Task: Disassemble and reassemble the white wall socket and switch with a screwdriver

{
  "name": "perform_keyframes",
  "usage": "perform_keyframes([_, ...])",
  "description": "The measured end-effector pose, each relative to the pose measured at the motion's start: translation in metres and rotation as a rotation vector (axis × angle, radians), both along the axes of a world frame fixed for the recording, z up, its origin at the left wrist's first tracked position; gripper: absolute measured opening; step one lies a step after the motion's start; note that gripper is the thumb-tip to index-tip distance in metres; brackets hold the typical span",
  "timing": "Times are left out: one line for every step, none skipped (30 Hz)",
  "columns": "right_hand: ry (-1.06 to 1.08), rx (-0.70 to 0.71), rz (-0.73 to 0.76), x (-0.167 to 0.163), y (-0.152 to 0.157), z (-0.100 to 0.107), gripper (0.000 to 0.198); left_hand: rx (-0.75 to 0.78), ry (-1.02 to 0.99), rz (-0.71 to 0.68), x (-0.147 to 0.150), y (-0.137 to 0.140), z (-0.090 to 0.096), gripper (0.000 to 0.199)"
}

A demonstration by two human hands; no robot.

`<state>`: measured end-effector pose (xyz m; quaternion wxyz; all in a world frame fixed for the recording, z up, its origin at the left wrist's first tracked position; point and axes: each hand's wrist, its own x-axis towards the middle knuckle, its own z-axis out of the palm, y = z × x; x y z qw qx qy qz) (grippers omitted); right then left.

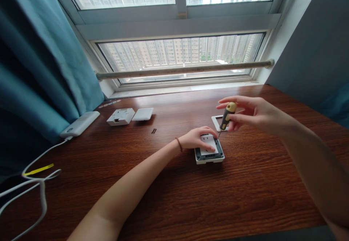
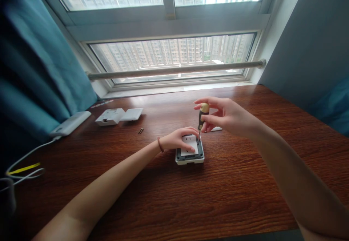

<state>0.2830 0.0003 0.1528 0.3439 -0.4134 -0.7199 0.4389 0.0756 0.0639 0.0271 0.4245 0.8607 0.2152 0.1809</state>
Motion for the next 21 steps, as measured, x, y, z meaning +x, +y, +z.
perform_keyframes([-0.004,-0.036,0.038,0.003,0.0,0.003,0.041,-0.002,0.001,0.0,0.0,0.0,0.0,0.044])
perform_keyframes([-0.019,-0.049,0.057,0.005,-0.001,0.005,0.04,-0.003,0.001,0.0,0.0,0.0,0.001,0.044])
perform_keyframes([-0.044,-0.037,0.057,0.006,-0.001,0.005,0.038,-0.004,0.001,-0.002,0.0,-0.001,0.001,0.044])
perform_keyframes([-0.079,0.002,0.036,0.006,-0.002,0.004,0.034,-0.004,-0.001,-0.004,0.0,-0.001,0.001,0.044])
perform_keyframes([-0.126,0.073,-0.013,0.004,-0.002,0.003,0.031,-0.002,-0.001,-0.007,0.0,-0.001,0.002,0.045])
perform_keyframes([-0.183,0.171,-0.093,0.001,-0.002,0.0,0.029,0.0,-0.003,-0.007,0.0,-0.001,0.002,0.045])
perform_keyframes([-0.249,0.29,-0.196,-0.003,-0.002,-0.003,0.028,0.003,-0.005,-0.006,0.0,-0.001,0.002,0.045])
perform_keyframes([-0.322,0.415,-0.301,-0.006,-0.002,-0.007,0.026,0.005,-0.009,-0.004,0.0,-0.001,0.001,0.045])
perform_keyframes([-0.397,0.532,-0.394,-0.01,-0.002,-0.01,0.024,0.006,-0.012,-0.003,0.0,-0.001,0.001,0.045])
perform_keyframes([-0.469,0.627,-0.464,-0.014,-0.002,-0.013,0.022,0.008,-0.015,-0.003,-0.001,-0.001,0.001,0.044])
perform_keyframes([-0.526,0.695,-0.505,-0.016,-0.002,-0.015,0.022,0.01,-0.017,-0.004,-0.001,-0.001,0.0,0.044])
perform_keyframes([-0.562,0.736,-0.517,-0.018,-0.001,-0.017,0.023,0.012,-0.018,-0.004,-0.001,-0.001,0.0,0.044])
perform_keyframes([-0.57,0.751,-0.511,-0.019,-0.001,-0.017,0.025,0.015,-0.018,-0.004,-0.001,-0.001,0.0,0.044])
perform_keyframes([-0.551,0.735,-0.491,-0.019,-0.001,-0.017,0.026,0.017,-0.016,-0.002,-0.001,-0.001,0.0,0.043])
perform_keyframes([-0.509,0.691,-0.458,-0.018,-0.001,-0.017,0.026,0.02,-0.014,0.003,-0.001,-0.001,0.0,0.043])
perform_keyframes([-0.454,0.619,-0.407,-0.016,0.0,-0.015,0.026,0.022,-0.011,0.007,-0.001,-0.001,0.0,0.043])
perform_keyframes([-0.393,0.521,-0.34,-0.014,0.0,-0.014,0.029,0.022,-0.006,0.007,-0.001,-0.001,0.0,0.044])
perform_keyframes([-0.331,0.41,-0.267,-0.012,0.0,-0.012,0.035,0.021,-0.001,0.006,-0.001,-0.001,0.0,0.044])
perform_keyframes([-0.271,0.302,-0.193,-0.009,0.001,-0.01,0.041,0.02,0.003,0.004,-0.001,-0.001,0.0,0.045])
perform_keyframes([-0.219,0.208,-0.123,-0.006,0.001,-0.008,0.044,0.019,0.006,0.001,-0.001,-0.001,0.0,0.045])
perform_keyframes([-0.174,0.132,-0.063,-0.002,0.001,-0.006,0.045,0.018,0.009,-0.002,-0.001,-0.001,0.0,0.045])
